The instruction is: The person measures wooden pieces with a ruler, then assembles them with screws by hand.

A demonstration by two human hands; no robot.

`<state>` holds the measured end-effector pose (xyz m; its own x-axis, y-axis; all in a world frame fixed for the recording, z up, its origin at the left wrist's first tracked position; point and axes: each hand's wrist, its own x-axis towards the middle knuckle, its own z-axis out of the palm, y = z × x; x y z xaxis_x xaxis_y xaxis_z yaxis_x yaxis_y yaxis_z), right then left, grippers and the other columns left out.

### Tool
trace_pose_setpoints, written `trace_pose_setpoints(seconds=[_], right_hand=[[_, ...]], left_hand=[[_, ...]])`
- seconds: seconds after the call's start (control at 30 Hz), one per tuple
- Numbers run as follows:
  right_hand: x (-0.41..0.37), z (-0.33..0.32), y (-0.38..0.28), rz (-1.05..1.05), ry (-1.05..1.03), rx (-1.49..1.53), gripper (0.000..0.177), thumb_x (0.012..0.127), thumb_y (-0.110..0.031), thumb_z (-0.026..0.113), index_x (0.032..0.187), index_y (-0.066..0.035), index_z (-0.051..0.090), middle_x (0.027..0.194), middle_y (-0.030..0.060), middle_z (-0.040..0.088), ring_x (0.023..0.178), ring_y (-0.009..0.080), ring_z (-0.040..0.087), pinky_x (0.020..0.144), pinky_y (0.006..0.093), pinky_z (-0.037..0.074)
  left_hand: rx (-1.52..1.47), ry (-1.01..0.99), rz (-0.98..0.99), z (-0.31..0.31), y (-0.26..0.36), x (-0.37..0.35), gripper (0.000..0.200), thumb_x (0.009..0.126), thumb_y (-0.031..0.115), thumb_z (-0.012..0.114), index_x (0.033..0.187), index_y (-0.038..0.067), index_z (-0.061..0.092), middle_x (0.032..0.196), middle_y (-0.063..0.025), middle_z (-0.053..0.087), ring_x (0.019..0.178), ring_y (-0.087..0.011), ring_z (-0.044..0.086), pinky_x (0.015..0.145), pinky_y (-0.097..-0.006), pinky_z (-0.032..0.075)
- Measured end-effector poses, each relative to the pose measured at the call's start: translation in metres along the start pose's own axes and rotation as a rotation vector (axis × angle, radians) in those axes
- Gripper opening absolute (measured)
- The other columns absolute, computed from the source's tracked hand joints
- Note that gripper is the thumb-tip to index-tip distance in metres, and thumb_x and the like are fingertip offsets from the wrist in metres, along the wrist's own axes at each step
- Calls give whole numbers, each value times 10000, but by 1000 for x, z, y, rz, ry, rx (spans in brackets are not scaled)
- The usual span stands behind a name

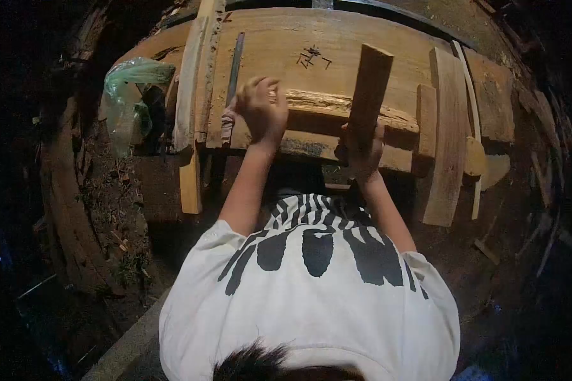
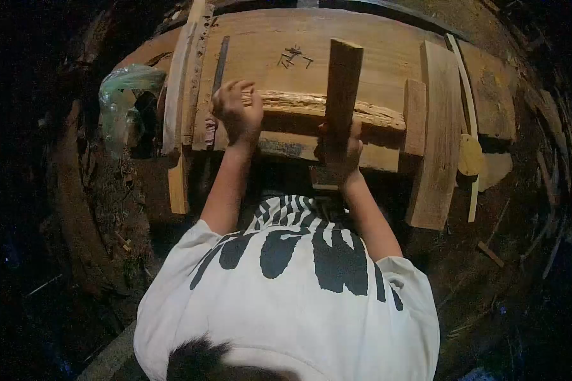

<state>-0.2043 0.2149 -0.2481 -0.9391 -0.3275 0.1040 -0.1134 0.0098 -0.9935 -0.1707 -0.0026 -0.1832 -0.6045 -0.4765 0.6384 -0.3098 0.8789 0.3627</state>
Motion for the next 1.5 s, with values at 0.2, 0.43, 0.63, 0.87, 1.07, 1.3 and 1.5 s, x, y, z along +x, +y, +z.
trace_pose_setpoints(seconds=[0.2,0.43,0.63,0.87,1.07,1.3,1.5], right_hand=[[0,-4,-32,181,-9,253,197,968,-176,570,1082,-50,471,832,70,659,664,147,636,580,296,527],[2,-6,-27,-113,-1,-102,230,961,-164,584,1106,-38,458,852,91,672,687,163,660,598,308,545],[4,-8,-15,-86,-40,19,279,962,-219,583,1130,-39,451,883,91,675,727,163,678,617,311,562],[6,-5,-24,-80,-19,61,275,948,-156,600,1142,-48,437,920,97,666,738,160,671,625,313,567],[7,-4,-32,32,11,118,250,930,-58,577,1137,-42,437,884,114,680,700,178,687,616,318,577],[8,0,-29,16,65,136,249,941,-92,577,1136,-43,430,875,113,677,697,170,686,608,316,579],[8,-2,-28,-5,34,99,255,938,-91,582,1138,-41,432,877,116,686,706,178,697,611,314,579]], left_hand=[[10,-527,93,68,37,47,237,863,306,632,969,106,699,1000,-87,663,1042,-268,587,921,-469,389],[-13,-619,89,108,45,51,258,842,298,653,928,55,679,968,-143,658,974,-329,608,839,-461,466],[-363,-518,-84,66,36,44,222,870,208,644,921,-8,657,872,-167,677,832,-318,656,742,-406,503],[-365,-409,-363,-32,-4,-5,154,888,139,660,952,-1,670,872,-114,692,819,-205,670,731,-307,509],[-246,-289,-319,-44,-27,-3,119,849,74,653,928,-14,660,899,-165,663,848,-293,656,779,-389,505],[-90,-419,-217,-35,-32,3,331,850,39,650,1142,10,495,897,-167,671,857,-278,677,746,-381,522],[-106,-415,-167,-34,-26,6,359,833,9,656,1144,19,476,920,-181,657,883,-317,668,752,-406,519]])
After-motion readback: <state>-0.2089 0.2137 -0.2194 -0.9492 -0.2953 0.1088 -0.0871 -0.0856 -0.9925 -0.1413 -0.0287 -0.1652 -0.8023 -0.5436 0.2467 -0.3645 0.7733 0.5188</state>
